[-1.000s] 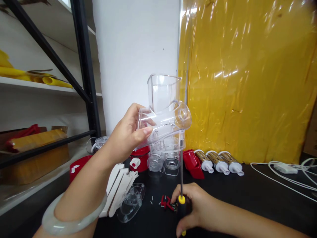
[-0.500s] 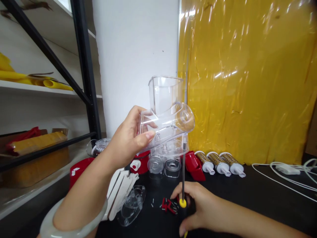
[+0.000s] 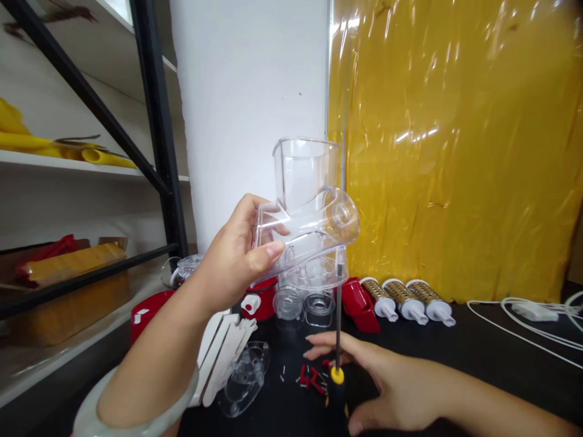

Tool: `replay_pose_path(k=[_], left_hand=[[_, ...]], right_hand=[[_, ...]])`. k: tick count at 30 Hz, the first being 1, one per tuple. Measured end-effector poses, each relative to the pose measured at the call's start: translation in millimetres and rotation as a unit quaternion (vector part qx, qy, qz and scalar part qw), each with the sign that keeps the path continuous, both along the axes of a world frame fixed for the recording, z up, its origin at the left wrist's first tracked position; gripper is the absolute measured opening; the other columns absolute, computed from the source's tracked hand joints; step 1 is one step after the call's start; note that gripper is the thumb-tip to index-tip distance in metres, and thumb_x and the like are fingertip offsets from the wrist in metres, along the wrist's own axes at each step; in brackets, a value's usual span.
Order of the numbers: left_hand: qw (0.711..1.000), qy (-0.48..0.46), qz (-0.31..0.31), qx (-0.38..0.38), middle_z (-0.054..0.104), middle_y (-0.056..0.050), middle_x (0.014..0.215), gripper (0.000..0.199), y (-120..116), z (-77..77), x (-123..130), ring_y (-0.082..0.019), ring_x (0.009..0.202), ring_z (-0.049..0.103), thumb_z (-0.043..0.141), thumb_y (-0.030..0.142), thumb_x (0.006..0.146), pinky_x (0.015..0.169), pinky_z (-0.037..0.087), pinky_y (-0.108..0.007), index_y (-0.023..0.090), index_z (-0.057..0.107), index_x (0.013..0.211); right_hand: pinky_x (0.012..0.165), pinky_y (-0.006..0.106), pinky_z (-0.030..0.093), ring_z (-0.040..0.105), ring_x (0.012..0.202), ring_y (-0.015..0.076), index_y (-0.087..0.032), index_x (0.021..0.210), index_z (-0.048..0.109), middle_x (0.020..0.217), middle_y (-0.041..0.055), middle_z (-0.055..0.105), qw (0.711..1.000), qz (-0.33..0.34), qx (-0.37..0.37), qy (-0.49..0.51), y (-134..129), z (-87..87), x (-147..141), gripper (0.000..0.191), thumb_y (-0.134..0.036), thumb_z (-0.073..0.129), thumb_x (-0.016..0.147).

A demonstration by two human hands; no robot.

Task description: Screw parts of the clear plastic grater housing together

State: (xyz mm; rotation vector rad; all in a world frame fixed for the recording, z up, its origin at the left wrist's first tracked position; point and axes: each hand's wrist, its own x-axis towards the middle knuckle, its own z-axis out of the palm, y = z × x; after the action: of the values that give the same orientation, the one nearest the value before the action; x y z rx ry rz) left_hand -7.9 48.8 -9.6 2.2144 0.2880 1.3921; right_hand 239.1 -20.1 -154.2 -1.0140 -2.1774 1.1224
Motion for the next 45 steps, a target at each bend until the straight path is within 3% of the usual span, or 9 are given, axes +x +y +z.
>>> replay_pose_path(k=[3,8,13,17,23,28,33,39,45], left_hand=[[1.000,-0.003,-0.003,0.000,0.064,-0.006,0.097,0.043,0,-0.2,0,-0.015,0.074,0.055,0.070,0.048,0.080,0.063,0.045,-0.029,0.019,0.051,0.105],[1.000,-0.007,-0.027,0.007,0.064,-0.006,0.097,0.046,-3,0.0,0,-0.014,0.072,0.055,0.071,0.051,0.079,0.059,0.043,-0.028,0.020,0.051,0.106],[1.000,0.000,-0.030,0.005,0.064,-0.006,0.099,0.044,-4,0.7,0,-0.014,0.071,0.054,0.071,0.051,0.080,0.059,0.043,-0.028,0.021,0.051,0.106],[1.000,0.007,-0.025,0.001,0.064,-0.006,0.099,0.045,-5,1.2,-2,-0.014,0.071,0.053,0.071,0.052,0.080,0.058,0.042,-0.027,0.021,0.052,0.106],[1.000,0.009,-0.020,0.003,0.063,-0.007,0.098,0.046,-7,1.4,-4,-0.013,0.069,0.051,0.071,0.052,0.080,0.056,0.041,-0.026,0.020,0.052,0.107],[1.000,0.009,-0.025,0.001,0.063,-0.006,0.098,0.045,-7,1.7,-3,-0.013,0.068,0.052,0.072,0.053,0.079,0.055,0.041,-0.026,0.021,0.053,0.106],[1.000,0.015,-0.019,0.003,0.063,-0.007,0.098,0.045,-8,1.9,-4,-0.014,0.069,0.053,0.072,0.053,0.079,0.056,0.042,-0.027,0.021,0.052,0.105],[1.000,0.010,-0.019,0.002,0.064,-0.007,0.099,0.047,-7,2.7,-4,-0.014,0.069,0.054,0.073,0.054,0.078,0.056,0.042,-0.027,0.022,0.053,0.106],[0.999,0.015,-0.030,-0.008,0.064,-0.006,0.100,0.047,-9,2.1,-5,-0.014,0.068,0.055,0.073,0.053,0.079,0.052,0.040,-0.025,0.023,0.053,0.108]], right_hand=[[0.110,0.041,0.046,0.064,0.121,0.0219,-0.026,0.152,0.042,0.125,0.0061,0.070,1.000,0.017,0.001,0.023,-1,0.4,0,0.073,-0.024,0.074,0.087],[0.108,0.042,0.048,0.061,0.115,0.0279,-0.024,0.139,0.055,0.124,0.0071,0.065,0.991,-0.120,0.052,-0.017,2,-2.9,-5,0.105,-0.033,0.102,0.045],[0.110,0.043,0.047,0.063,0.122,0.0239,-0.025,0.149,0.045,0.131,0.0093,0.066,0.999,0.013,0.031,0.025,-3,8.5,1,0.077,-0.022,0.079,0.081],[0.100,0.042,0.053,0.067,0.103,0.0245,-0.023,0.133,0.059,0.104,0.0044,0.070,0.994,-0.098,0.056,0.013,-3,4.6,-2,0.071,-0.031,0.090,0.070],[0.107,0.042,0.049,0.059,0.123,0.0262,-0.025,0.145,0.047,0.143,0.0109,0.055,0.997,-0.043,0.056,0.009,-5,5.6,-1,0.085,-0.021,0.085,0.069],[0.103,0.042,0.050,0.066,0.101,0.0228,-0.024,0.137,0.054,0.102,0.0023,0.068,0.992,-0.101,0.068,0.036,-3,-0.2,-4,0.076,-0.028,0.089,0.069],[0.113,0.042,0.045,0.051,0.133,0.0293,-0.023,0.141,0.050,0.147,0.0120,0.048,0.991,-0.071,0.110,0.013,-10,9.2,-4,0.088,-0.018,0.088,0.062],[0.106,0.047,0.050,0.067,0.106,0.0234,-0.024,0.144,0.047,0.108,0.0061,0.072,0.992,-0.062,0.097,0.057,-10,3.0,-7,0.065,-0.024,0.074,0.084],[0.116,0.046,0.042,0.051,0.136,0.0306,-0.022,0.151,0.040,0.151,0.0144,0.049,0.997,-0.045,0.065,0.017,-14,16.2,-3,0.097,-0.026,0.089,0.067]])
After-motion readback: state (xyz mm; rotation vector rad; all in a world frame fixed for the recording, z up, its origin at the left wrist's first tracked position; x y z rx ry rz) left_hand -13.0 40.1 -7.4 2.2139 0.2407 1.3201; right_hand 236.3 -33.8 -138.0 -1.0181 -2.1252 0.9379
